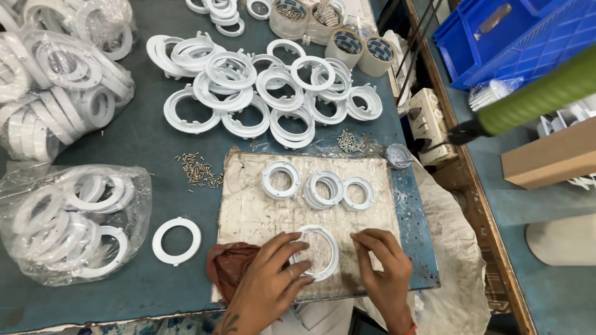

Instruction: The person assembles white plastic rings by inserting screws into pre-drilled holes and tightening them with a green power drill. The person handles multiple rings, aligns them, and secures them on a workbench in a factory setting.

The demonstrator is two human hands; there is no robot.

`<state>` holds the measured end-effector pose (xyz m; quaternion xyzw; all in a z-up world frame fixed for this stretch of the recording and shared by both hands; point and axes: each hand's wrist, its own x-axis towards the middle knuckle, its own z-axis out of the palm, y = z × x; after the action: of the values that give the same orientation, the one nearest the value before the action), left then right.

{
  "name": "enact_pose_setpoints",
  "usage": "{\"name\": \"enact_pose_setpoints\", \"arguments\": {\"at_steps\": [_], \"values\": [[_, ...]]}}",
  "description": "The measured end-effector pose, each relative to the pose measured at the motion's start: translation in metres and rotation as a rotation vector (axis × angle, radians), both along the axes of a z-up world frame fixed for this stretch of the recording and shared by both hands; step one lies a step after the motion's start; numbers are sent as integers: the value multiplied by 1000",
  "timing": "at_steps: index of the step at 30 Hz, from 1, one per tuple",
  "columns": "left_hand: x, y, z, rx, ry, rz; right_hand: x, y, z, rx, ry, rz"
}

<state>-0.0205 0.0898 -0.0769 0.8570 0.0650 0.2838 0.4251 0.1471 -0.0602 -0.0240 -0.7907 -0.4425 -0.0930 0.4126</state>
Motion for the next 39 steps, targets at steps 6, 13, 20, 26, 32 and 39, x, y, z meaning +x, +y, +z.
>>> {"name": "enact_pose_setpoints", "arguments": {"at_steps": [6, 13, 20, 26, 32, 39], "values": [[-1, 1, 12, -39, 36, 52, 3, 37, 13, -139, -48, 10], [0, 3, 15, -111, 68, 86, 13, 60, 23, -264, -99, 48], [1, 4, 20, -124, 132, 100, 22, 64, 14, -277, -182, 82], [1, 4, 27, -222, 190, 118, 26, 60, 4, -213, -346, 112], [2, 3, 27, -193, 178, 133, 21, 46, 7, -125, -499, 63], [3, 3, 25, -158, 118, 129, -26, -8, 31, -234, -360, 253]]}}
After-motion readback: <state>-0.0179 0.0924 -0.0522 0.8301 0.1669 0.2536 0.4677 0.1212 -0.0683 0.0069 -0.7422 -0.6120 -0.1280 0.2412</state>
